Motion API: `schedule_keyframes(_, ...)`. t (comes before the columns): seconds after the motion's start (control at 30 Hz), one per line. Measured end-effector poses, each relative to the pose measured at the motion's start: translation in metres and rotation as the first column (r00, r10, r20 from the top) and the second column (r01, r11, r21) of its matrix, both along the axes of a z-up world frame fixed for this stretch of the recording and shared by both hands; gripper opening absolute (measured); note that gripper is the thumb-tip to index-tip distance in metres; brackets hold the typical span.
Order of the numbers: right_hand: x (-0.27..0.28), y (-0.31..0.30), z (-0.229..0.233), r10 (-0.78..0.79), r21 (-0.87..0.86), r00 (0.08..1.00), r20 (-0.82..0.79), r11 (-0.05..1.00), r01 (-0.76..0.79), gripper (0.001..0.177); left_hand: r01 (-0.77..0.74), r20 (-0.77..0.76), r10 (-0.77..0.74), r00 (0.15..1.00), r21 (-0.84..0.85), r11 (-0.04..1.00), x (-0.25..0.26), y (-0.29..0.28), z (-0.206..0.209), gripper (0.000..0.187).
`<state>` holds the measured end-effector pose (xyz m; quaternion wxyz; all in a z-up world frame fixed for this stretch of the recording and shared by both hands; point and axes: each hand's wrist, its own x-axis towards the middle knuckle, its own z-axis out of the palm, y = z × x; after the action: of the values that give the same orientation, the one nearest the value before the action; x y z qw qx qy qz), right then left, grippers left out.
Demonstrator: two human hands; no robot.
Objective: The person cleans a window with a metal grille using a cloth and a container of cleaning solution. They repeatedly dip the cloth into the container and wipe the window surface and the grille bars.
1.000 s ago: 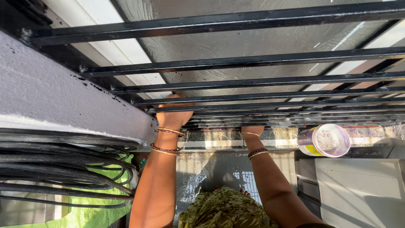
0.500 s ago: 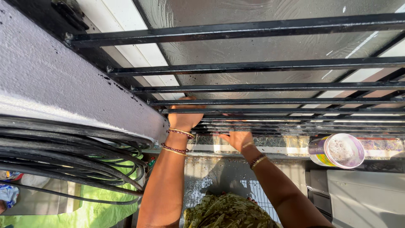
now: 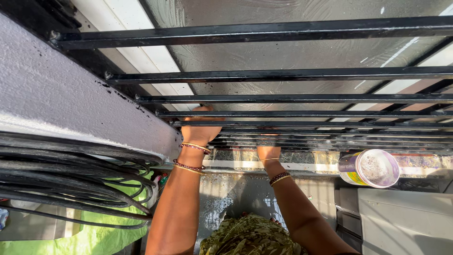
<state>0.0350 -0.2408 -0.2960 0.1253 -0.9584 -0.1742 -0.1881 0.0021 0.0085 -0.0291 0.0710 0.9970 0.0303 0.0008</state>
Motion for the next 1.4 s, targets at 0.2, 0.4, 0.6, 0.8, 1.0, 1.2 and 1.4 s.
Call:
schedule_keyframes(0.2,0.009,-0.05,0.068,-0.254,-0.152,0.767,-0.59,0.967,0.203,0.033,-0.124,-0.037,0.122,0.992,-0.037,0.992,0.002,-0.001,0.005,0.034)
schedule_keyframes(0.4,-0.011,-0.064,0.077,-0.231,-0.004,0.971,-0.065,0.973,0.232,0.04,0.128,0.04,-0.136,0.99,0.172,0.977,-0.002,-0.004,0.008,0.023)
schedule_keyframes(0.6,-0.006,-0.059,0.071,-0.154,0.012,0.987,0.053,0.988,0.154,0.039,-0.106,-0.159,0.117,0.98,0.076,0.991,0.006,-0.007,0.014,0.029)
schedule_keyframes(0.8,-0.011,-0.05,0.083,-0.318,-0.048,0.947,-0.048,0.948,0.316,0.044,-0.224,-0.132,0.212,0.968,-0.085,0.971,-0.001,-0.009,0.022,0.032)
schedule_keyframes(1.0,-0.008,-0.048,0.072,-0.43,-0.232,0.793,-0.432,0.902,0.363,0.039,-0.121,-0.224,0.138,0.965,0.088,0.989,-0.002,-0.01,0.024,0.037)
schedule_keyframes(1.2,0.023,-0.049,0.019,-0.482,-0.299,0.743,-0.465,0.875,0.38,0.046,-0.016,-0.221,0.037,0.975,0.096,0.995,-0.006,-0.007,0.028,0.033)
schedule_keyframes(1.4,-0.01,-0.057,-0.012,-0.313,-0.058,0.888,-0.338,0.948,0.312,0.017,-0.109,-0.344,0.116,0.932,0.039,0.993,-0.002,-0.006,0.033,0.039)
